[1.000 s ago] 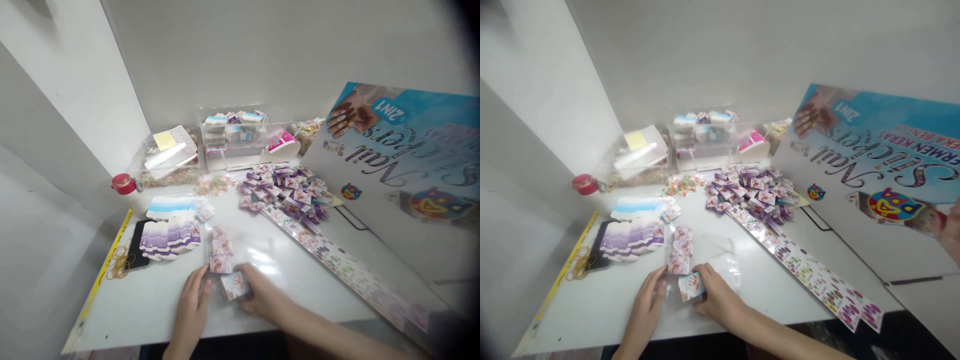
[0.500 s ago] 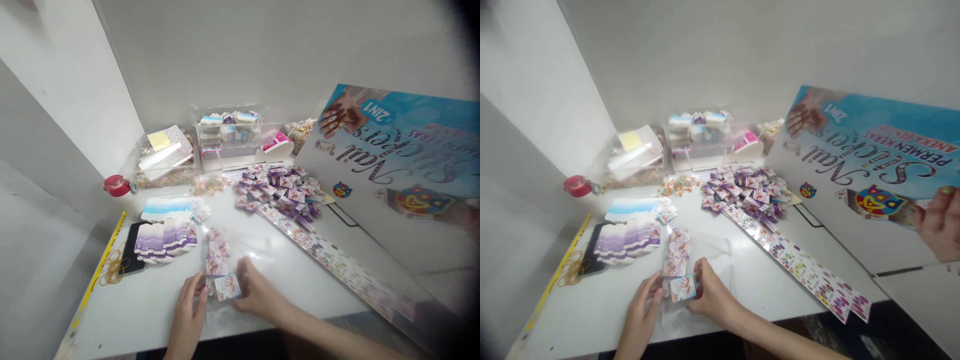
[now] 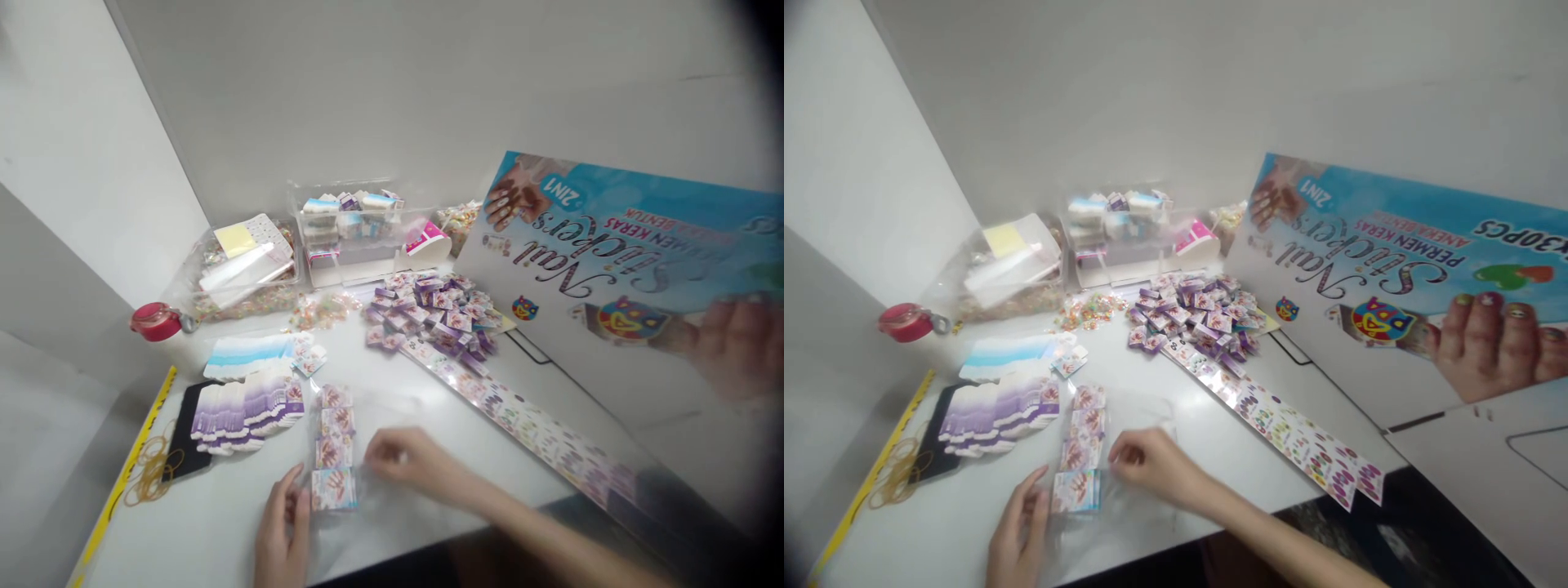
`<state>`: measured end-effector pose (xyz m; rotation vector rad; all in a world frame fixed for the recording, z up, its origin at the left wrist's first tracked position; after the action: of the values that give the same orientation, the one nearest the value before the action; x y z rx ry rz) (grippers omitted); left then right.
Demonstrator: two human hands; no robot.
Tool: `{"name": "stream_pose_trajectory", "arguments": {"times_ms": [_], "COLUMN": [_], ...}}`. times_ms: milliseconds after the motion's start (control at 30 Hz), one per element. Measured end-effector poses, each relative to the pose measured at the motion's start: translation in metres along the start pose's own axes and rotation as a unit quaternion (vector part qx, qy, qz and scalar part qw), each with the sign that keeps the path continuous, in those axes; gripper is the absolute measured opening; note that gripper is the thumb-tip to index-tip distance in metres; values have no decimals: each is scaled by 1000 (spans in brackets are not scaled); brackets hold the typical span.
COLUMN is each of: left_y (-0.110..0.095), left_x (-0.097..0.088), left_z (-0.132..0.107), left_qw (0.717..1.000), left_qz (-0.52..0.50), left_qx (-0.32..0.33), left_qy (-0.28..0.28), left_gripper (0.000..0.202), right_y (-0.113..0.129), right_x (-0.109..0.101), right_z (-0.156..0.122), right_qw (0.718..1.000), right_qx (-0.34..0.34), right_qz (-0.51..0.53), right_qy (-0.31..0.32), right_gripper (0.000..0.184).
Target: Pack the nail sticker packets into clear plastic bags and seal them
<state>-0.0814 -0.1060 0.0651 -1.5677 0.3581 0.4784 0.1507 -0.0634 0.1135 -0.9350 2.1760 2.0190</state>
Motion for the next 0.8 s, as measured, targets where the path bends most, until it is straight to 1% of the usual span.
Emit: {"name": "stream_pose_trajectory", "arguments": {"times_ms": [33,100,133,167,200,233,267,300,400,467,533,600,667,733,800], "left_y": [1,2,1,1,0,-1,-1,-1,3,7,12,15,18,20,22], "left_x": [0,0,1,1,2,2,3,3,4,4,4,4,4,5,5], "left_z": [0,1,2,2,2,3,3,3,4,4,5,6,7,7,8], "left_qw": [1000,1000,1000,1000,1000,1000,1000,1000,1000,1000,1000,1000,1000,1000,1000], "left_qz": [2,3,2,1,0,-1,-2,-3,-3,0,5,13,20,21,17], "left_qx": [-3,-7,-9,-10,-10,-10,-10,-11,-18,-22,-21,-17,-14,-14,-15], "left_qy": [-5,-8,-8,-9,-10,-11,-10,-11,-14,-14,-11,-6,1,5,7], "left_gripper": [51,53,54,55,56,57,57,57,57,56,56,55,54,53,52], "right_y": [-4,-22,-35,-49,-64,-79,-93,-105,-128,-137,-144,-153,-160,-166,-168], "right_x": [-25,-81,-109,-136,-157,-172,-181,-186,-188,-190,-202,-222,-243,-258,-266], "right_z": [-1,-4,-6,-10,-13,-13,-13,-13,-14,-17,-23,-27,-26,-21,-13], "right_qw": [998,987,971,930,888,870,867,870,893,903,911,909,896,888,893], "right_qx": [12,43,66,116,170,195,207,210,193,184,175,160,143,130,119], "right_qz": [-33,-72,-112,-211,-295,-339,-356,-360,-339,-323,-297,-297,-333,-365,-369], "right_qy": [-48,-138,-202,-279,-309,-299,-281,-262,-224,-216,-227,-247,-256,-247,-230], "right_gripper": [9,21,22,24,26,26,26,24,19,26,38,50,56,54,47]}}
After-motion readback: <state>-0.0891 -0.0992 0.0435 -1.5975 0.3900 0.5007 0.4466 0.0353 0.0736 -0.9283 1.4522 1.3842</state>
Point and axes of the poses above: each hand's wrist, its own z-axis towards the middle knuckle, its own x-axis out of the palm, y = z × x, the point moved 3 cm from there along z, towards the middle knuckle, and after that the axes turned 4 degrees about y, right-handed, at the moved point
